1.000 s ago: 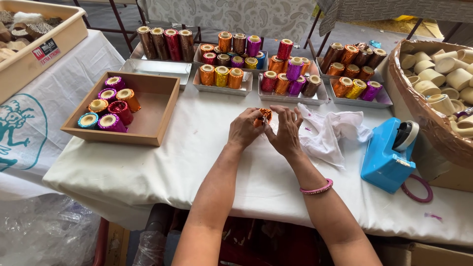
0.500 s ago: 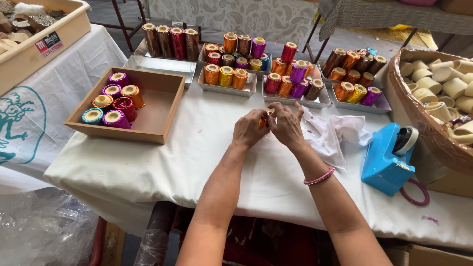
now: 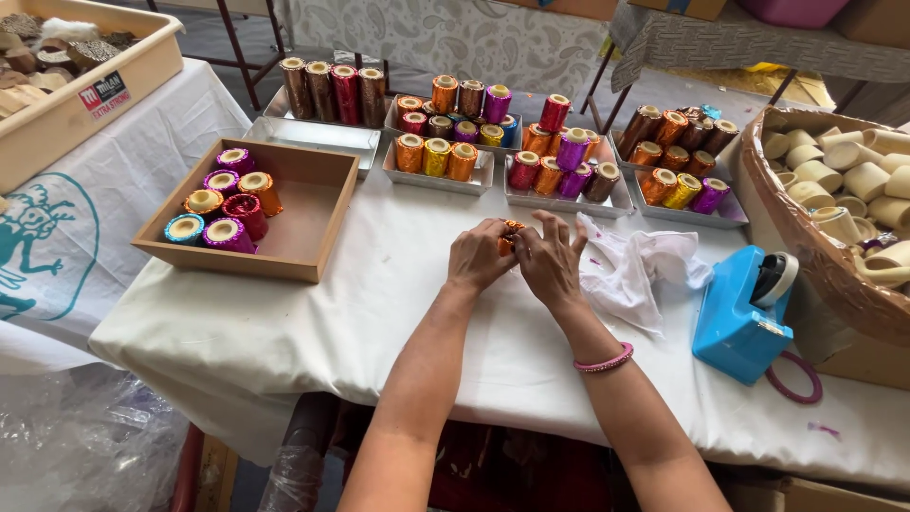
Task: Wrapping small cylindrical items in decorative foil and securing them with tape.
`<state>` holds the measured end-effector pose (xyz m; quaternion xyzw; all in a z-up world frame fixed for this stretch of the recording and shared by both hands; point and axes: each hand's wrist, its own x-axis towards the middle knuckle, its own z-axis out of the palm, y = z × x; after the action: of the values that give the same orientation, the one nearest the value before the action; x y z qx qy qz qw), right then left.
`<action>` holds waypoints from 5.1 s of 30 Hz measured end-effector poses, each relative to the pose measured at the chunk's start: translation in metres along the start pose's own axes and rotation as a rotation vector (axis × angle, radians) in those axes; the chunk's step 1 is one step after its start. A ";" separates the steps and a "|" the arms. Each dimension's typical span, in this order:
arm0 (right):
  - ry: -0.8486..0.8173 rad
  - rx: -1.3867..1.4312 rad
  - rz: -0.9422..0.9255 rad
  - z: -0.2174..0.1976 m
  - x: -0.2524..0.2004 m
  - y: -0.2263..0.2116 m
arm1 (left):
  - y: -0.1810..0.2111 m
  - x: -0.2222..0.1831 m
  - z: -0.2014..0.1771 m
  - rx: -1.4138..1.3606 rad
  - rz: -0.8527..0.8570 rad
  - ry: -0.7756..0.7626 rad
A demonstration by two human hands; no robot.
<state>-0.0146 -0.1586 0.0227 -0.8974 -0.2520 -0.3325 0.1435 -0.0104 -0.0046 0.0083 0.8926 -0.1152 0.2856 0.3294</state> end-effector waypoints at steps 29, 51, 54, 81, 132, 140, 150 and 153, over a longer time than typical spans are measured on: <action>0.001 0.072 0.012 0.010 -0.006 0.015 | 0.007 -0.004 -0.006 0.071 0.069 0.050; 0.065 0.178 -0.098 -0.008 -0.001 0.001 | -0.002 -0.004 0.007 0.130 0.108 0.058; 0.012 0.206 -0.049 -0.014 0.003 -0.003 | 0.002 -0.003 0.002 0.112 0.034 -0.010; 0.005 0.081 -0.067 -0.001 0.002 0.007 | 0.008 -0.004 -0.007 0.101 0.098 0.095; 0.471 -0.380 0.497 -0.106 0.022 0.263 | 0.010 -0.011 0.009 0.308 0.186 -0.005; 0.228 -0.444 0.475 -0.142 -0.057 0.417 | 0.017 -0.011 0.000 0.267 0.198 0.021; -0.291 -0.055 1.058 -0.154 -0.033 0.486 | 0.018 -0.014 0.001 0.273 0.167 0.006; -0.376 0.094 1.187 -0.147 -0.043 0.508 | 0.017 -0.014 0.003 0.281 0.178 0.022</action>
<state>0.1583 -0.6591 0.0562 -0.9204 0.2542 -0.0208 0.2963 -0.0272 -0.0191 0.0073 0.9130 -0.1493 0.3366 0.1758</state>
